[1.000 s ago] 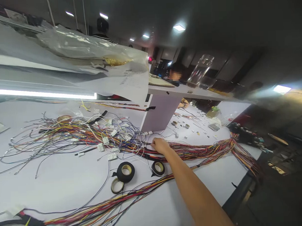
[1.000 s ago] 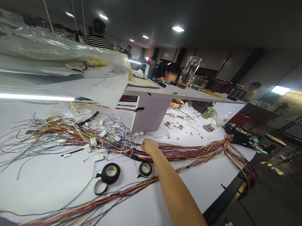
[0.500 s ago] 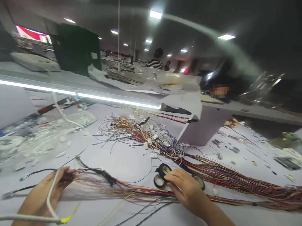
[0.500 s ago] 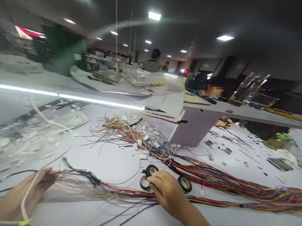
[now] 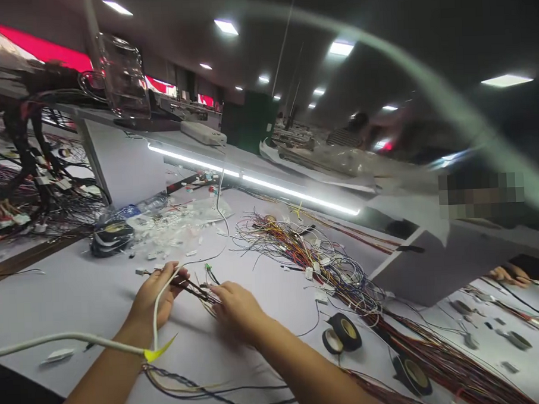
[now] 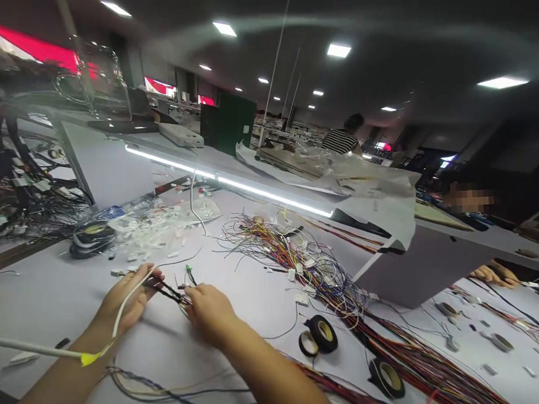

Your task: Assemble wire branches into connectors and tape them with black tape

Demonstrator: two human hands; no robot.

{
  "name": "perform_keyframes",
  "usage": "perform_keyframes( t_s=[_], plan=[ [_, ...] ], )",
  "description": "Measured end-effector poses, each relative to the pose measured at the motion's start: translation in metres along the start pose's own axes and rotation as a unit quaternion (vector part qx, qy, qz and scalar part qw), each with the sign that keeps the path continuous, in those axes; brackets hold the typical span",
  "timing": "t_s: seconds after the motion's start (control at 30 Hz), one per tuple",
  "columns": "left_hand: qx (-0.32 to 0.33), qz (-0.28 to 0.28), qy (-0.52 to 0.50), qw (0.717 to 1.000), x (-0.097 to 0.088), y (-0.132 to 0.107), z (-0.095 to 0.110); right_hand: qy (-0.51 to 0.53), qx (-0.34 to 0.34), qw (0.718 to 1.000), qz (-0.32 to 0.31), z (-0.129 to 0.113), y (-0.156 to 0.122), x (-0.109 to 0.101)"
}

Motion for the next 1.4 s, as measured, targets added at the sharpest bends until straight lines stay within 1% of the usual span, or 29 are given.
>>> perform_keyframes(
  t_s=[0.1,0.17,0.2,0.27,0.3,0.33,0.4,0.43,0.47,0.53,0.57,0.6,0.67,0.7,0.73,0.77,0.8,0.83,0.87,0.9,0.93,0.97,1.0,1.03,1.07,1.13,1.23,1.3,1.4],
  plan=[
    [0.021,-0.004,0.06,0.998,-0.009,0.012,0.012,0.025,0.051,0.997,-0.053,-0.013,0.03,0.022],
    [0.055,-0.014,0.112,0.992,-0.012,0.019,0.02,0.164,0.115,0.979,-0.029,-0.012,0.044,0.03],
    [0.071,-0.023,0.139,0.987,-0.012,0.021,0.024,0.257,0.148,0.955,0.001,-0.007,0.049,0.031],
    [0.087,-0.038,0.186,0.978,-0.01,0.02,0.032,0.419,0.196,0.884,0.067,0.007,0.054,0.031],
    [0.086,-0.041,0.196,0.976,-0.009,0.017,0.035,0.472,0.208,0.852,0.092,0.016,0.055,0.029],
    [0.077,-0.04,0.185,0.979,-0.008,0.014,0.037,0.506,0.215,0.828,0.109,0.025,0.056,0.026],
    [0.029,-0.027,0.087,0.995,-0.007,0.008,0.036,0.563,0.227,0.784,0.13,0.042,0.056,0.02],
    [-0.011,-0.012,0.01,1.0,-0.008,0.005,0.033,0.595,0.232,0.757,0.14,0.049,0.057,0.016],
    [-0.056,0.01,-0.073,0.996,-0.01,0.001,0.028,0.625,0.236,0.729,0.149,0.055,0.057,0.013],
    [-0.139,0.055,-0.195,0.969,-0.012,-0.011,0.012,0.677,0.241,0.676,0.161,0.063,0.057,0.007],
    [-0.168,0.072,-0.222,0.958,-0.013,-0.019,0.002,0.7,0.243,0.651,0.165,0.065,0.057,0.005],
    [-0.182,0.069,-0.225,0.955,-0.013,-0.028,-0.009,0.721,0.243,0.627,0.167,0.066,0.056,0.003],
    [-0.219,0.018,-0.175,0.96,-0.01,-0.046,-0.033,0.756,0.243,0.584,0.169,0.066,0.054,0.001],
    [-0.224,-0.03,-0.119,0.967,-0.006,-0.055,-0.044,0.771,0.242,0.565,0.169,0.065,0.053,0.001],
    [-0.198,-0.089,-0.048,0.975,-0.003,-0.062,-0.053,0.784,0.241,0.547,0.169,0.063,0.052,0.001],
    [-0.136,-0.144,0.039,0.979,0.002,-0.067,-0.059,0.795,0.241,0.531,0.169,0.061,0.051,0.001],
    [-0.049,-0.196,0.137,0.97,0.006,-0.071,-0.062,0.804,0.241,0.517,0.168,0.058,0.049,0.002],
    [0.056,-0.235,0.241,0.94,0.012,-0.074,-0.063,0.811,0.242,0.506,0.167,0.056,0.048,0.003],
    [0.162,-0.256,0.341,0.89,0.017,-0.075,-0.063,0.816,0.244,0.496,0.167,0.054,0.047,0.005],
    [0.251,-0.262,0.429,0.827,0.022,-0.076,-0.062,0.82,0.247,0.488,0.167,0.052,0.047,0.006],
    [0.315,-0.263,0.5,0.763,0.028,-0.076,-0.062,0.822,0.251,0.482,0.168,0.051,0.046,0.007],
    [0.353,-0.259,0.554,0.708,0.033,-0.076,-0.061,0.823,0.255,0.478,0.17,0.051,0.045,0.008],
    [0.37,-0.255,0.592,0.669,0.037,-0.075,-0.062,0.823,0.258,0.476,0.175,0.051,0.045,0.008],
    [0.375,-0.254,0.618,0.642,0.041,-0.074,-0.062,0.821,0.261,0.474,0.182,0.053,0.045,0.008],
    [0.378,-0.253,0.634,0.625,0.044,-0.074,-0.064,0.818,0.263,0.475,0.19,0.055,0.044,0.008],
    [0.4,-0.248,0.644,0.603,0.048,-0.075,-0.067,0.809,0.265,0.482,0.206,0.06,0.044,0.006],
    [0.443,-0.233,0.647,0.576,0.049,-0.076,-0.075,0.785,0.274,0.511,0.22,0.066,0.043,0.007],
    [0.449,-0.227,0.655,0.564,0.045,-0.074,-0.081,0.758,0.283,0.544,0.222,0.069,0.045,0.01],
    [0.466,-0.234,0.666,0.533,0.037,-0.067,-0.093,0.699,0.301,0.612,0.213,0.074,0.051,0.014]
  ],
)
Point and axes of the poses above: each hand's wrist, its own y-axis towards the middle knuckle, its own x-axis out of the palm, z = x × y, the point moved 2 cm from there along y, towards the middle knuckle, and after that the axes turned 3 degrees about -z, right-handed, at the moved point
